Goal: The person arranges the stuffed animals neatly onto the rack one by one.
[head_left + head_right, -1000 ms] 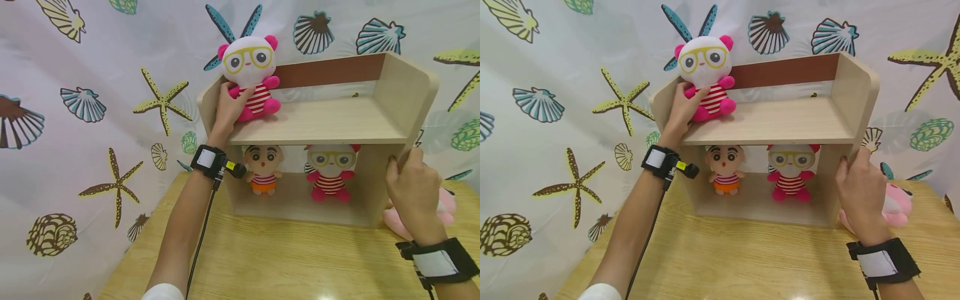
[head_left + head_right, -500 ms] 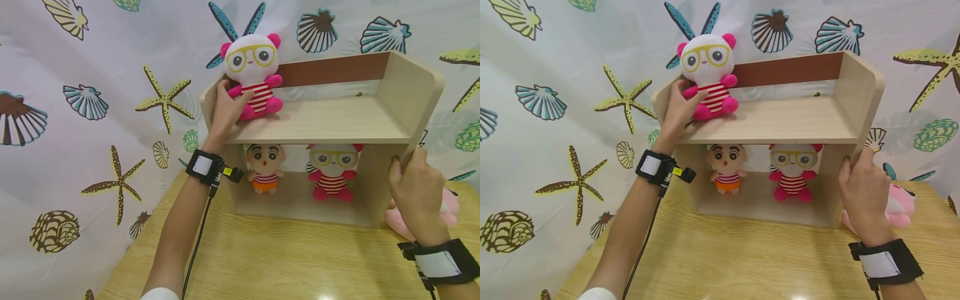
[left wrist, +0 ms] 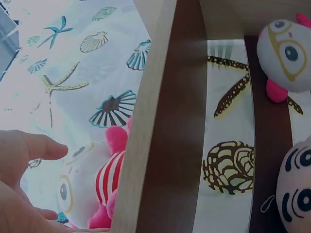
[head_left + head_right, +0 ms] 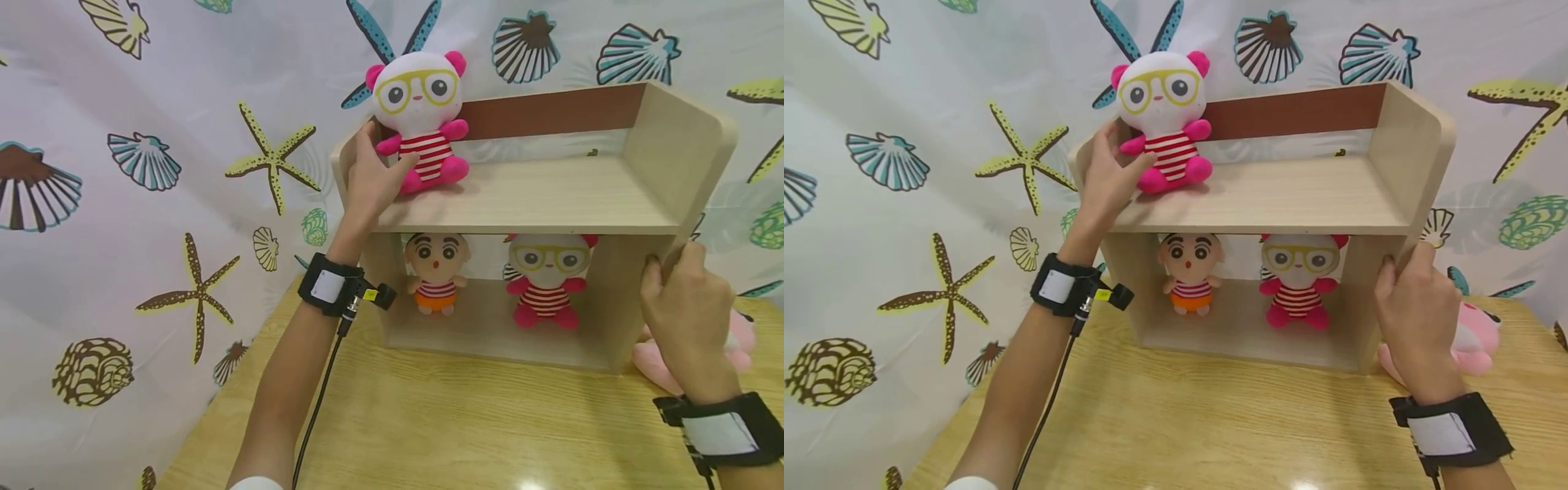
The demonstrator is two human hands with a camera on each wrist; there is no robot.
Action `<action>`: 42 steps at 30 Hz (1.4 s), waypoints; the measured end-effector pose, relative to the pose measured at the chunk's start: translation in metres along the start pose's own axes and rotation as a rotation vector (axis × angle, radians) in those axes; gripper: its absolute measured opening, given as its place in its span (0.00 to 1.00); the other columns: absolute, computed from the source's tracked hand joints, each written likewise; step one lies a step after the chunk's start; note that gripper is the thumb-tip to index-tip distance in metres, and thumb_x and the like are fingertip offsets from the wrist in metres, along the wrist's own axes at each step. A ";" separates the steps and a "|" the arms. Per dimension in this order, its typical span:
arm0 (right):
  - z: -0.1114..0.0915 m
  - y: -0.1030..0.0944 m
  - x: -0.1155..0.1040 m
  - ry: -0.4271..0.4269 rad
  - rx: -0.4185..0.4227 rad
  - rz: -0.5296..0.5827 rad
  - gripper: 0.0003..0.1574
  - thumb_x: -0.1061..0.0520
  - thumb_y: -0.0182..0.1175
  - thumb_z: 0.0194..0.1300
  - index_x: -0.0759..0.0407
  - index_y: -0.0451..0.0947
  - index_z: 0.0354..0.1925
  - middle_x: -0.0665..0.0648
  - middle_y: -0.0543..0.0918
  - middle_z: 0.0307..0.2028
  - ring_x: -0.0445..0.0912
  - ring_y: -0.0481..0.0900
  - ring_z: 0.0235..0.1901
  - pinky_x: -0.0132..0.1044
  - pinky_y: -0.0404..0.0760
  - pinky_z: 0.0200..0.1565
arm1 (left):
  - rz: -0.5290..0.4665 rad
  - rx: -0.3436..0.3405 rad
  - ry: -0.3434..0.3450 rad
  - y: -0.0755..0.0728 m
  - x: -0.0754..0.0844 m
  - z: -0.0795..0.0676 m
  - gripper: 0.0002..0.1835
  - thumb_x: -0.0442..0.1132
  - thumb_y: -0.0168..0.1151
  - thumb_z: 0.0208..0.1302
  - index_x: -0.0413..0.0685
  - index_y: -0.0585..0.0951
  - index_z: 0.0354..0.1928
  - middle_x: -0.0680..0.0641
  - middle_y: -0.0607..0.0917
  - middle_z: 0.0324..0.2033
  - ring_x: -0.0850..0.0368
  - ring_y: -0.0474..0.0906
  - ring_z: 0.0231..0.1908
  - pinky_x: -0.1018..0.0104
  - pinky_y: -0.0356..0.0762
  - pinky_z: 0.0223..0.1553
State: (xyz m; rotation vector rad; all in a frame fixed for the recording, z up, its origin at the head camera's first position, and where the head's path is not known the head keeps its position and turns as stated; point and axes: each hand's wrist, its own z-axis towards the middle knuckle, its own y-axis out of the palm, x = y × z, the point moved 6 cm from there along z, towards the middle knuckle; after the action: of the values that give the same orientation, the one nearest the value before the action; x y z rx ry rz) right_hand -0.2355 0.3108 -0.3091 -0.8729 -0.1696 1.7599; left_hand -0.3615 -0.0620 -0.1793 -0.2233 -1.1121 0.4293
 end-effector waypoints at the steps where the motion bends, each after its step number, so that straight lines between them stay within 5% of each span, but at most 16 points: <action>1: 0.000 0.000 0.000 0.001 0.001 -0.001 0.22 0.59 0.54 0.71 0.83 0.67 0.44 0.78 0.72 0.19 0.75 0.74 0.19 0.43 0.58 0.12 | -0.003 -0.001 0.013 0.000 0.002 -0.001 0.45 0.46 0.64 0.66 0.50 0.50 0.78 0.49 0.61 0.73 0.59 0.61 0.69 0.65 0.64 0.66; 7: 0.001 -0.001 0.001 0.001 -0.007 0.007 0.22 0.59 0.54 0.71 0.83 0.67 0.44 0.80 0.72 0.20 0.78 0.74 0.22 0.46 0.61 0.11 | -0.075 0.001 0.075 -0.006 0.010 -0.006 0.43 0.43 0.64 0.66 0.48 0.52 0.76 0.50 0.64 0.72 0.65 0.61 0.68 0.72 0.63 0.64; 11: 0.001 0.001 0.002 0.012 -0.023 0.010 0.22 0.59 0.53 0.71 0.83 0.67 0.45 0.82 0.73 0.23 0.79 0.75 0.25 0.53 0.66 0.11 | -0.119 0.004 0.100 -0.012 0.014 -0.014 0.43 0.41 0.63 0.65 0.46 0.51 0.76 0.47 0.61 0.73 0.59 0.61 0.69 0.67 0.67 0.63; 21: 0.004 0.002 0.001 0.006 -0.022 0.007 0.23 0.58 0.53 0.71 0.83 0.67 0.45 0.80 0.73 0.21 0.77 0.75 0.22 0.41 0.60 0.11 | -0.175 0.003 0.127 -0.027 0.028 -0.042 0.42 0.42 0.64 0.65 0.53 0.54 0.77 0.45 0.62 0.74 0.45 0.66 0.68 0.58 0.71 0.62; 30: 0.001 0.001 0.000 0.009 -0.022 -0.006 0.23 0.58 0.53 0.71 0.83 0.67 0.46 0.83 0.74 0.24 0.79 0.75 0.25 0.65 0.72 0.19 | -0.213 0.014 0.222 -0.041 0.035 -0.075 0.37 0.39 0.64 0.65 0.50 0.61 0.73 0.44 0.74 0.64 0.51 0.77 0.58 0.61 0.76 0.57; 38: 0.000 0.002 0.001 0.014 -0.014 -0.028 0.24 0.58 0.52 0.72 0.83 0.67 0.47 0.85 0.75 0.28 0.80 0.75 0.28 0.69 0.73 0.24 | -0.216 0.096 0.340 -0.056 0.029 -0.093 0.29 0.33 0.63 0.65 0.41 0.67 0.67 0.44 0.80 0.52 0.54 0.82 0.50 0.57 0.80 0.51; 42: 0.000 0.002 0.001 0.014 -0.017 -0.026 0.24 0.58 0.52 0.72 0.83 0.66 0.48 0.85 0.74 0.28 0.80 0.75 0.28 0.68 0.72 0.23 | -0.224 0.175 0.330 -0.066 0.011 -0.095 0.29 0.33 0.62 0.66 0.39 0.67 0.67 0.41 0.78 0.54 0.49 0.80 0.52 0.55 0.79 0.52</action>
State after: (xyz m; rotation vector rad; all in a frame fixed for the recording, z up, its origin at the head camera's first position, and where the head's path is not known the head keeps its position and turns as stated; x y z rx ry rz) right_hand -0.2370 0.3111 -0.3107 -0.8914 -0.1862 1.7299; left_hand -0.2568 -0.1128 -0.1862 -0.0126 -0.7603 0.2750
